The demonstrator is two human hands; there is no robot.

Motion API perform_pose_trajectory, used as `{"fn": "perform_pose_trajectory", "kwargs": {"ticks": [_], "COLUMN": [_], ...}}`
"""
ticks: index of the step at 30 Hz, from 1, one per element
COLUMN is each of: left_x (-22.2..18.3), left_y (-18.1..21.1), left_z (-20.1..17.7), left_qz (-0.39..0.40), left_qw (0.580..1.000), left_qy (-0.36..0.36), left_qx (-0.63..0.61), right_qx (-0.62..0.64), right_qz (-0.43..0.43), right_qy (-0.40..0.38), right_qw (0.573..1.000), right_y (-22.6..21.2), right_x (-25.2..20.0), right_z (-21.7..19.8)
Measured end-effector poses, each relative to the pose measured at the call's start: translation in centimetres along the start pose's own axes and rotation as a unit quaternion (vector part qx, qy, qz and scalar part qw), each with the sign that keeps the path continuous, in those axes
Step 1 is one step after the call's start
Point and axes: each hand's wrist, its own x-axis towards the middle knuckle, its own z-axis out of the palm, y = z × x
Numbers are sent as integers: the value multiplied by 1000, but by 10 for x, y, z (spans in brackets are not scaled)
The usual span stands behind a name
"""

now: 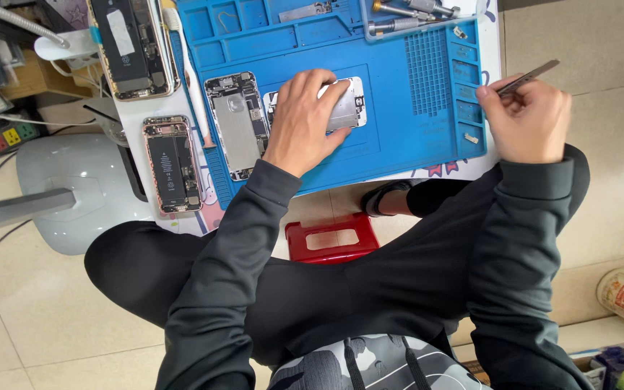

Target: The person uses a metal prying tool to carefully separate the screen from the frame of a disassembled smartphone. They work along the edges of the device, lifting the display assembly to detach it from the main body.

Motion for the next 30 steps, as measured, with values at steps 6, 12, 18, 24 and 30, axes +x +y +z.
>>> {"fn": "perform_pose_trajectory", "kwargs": {"ticks": [6,12,18,24,30], "left_x": [2,2,2,1,2], "left_y": [1,15,16,16,16], "left_z": [4,-13,8,5,-5], "left_qz": [-24,5,12,18,78], "left_qw": [999,997,995,992,992], "left_qy": [22,57,65,82,88], "left_qx": [-41,-49,-77,-92,-48], "right_qx": [348,397,488,539,550], "right_qz": [13,25,11,31,-5], "right_qy": [-37,-16,-24,-22,-28], "right_qw": [937,918,872,842,835], "right_y": [-96,-114,-87,-106,-108], "right_x": [1,-1,-7,-8,-8], "right_z": [60,106,128,107,97]}}
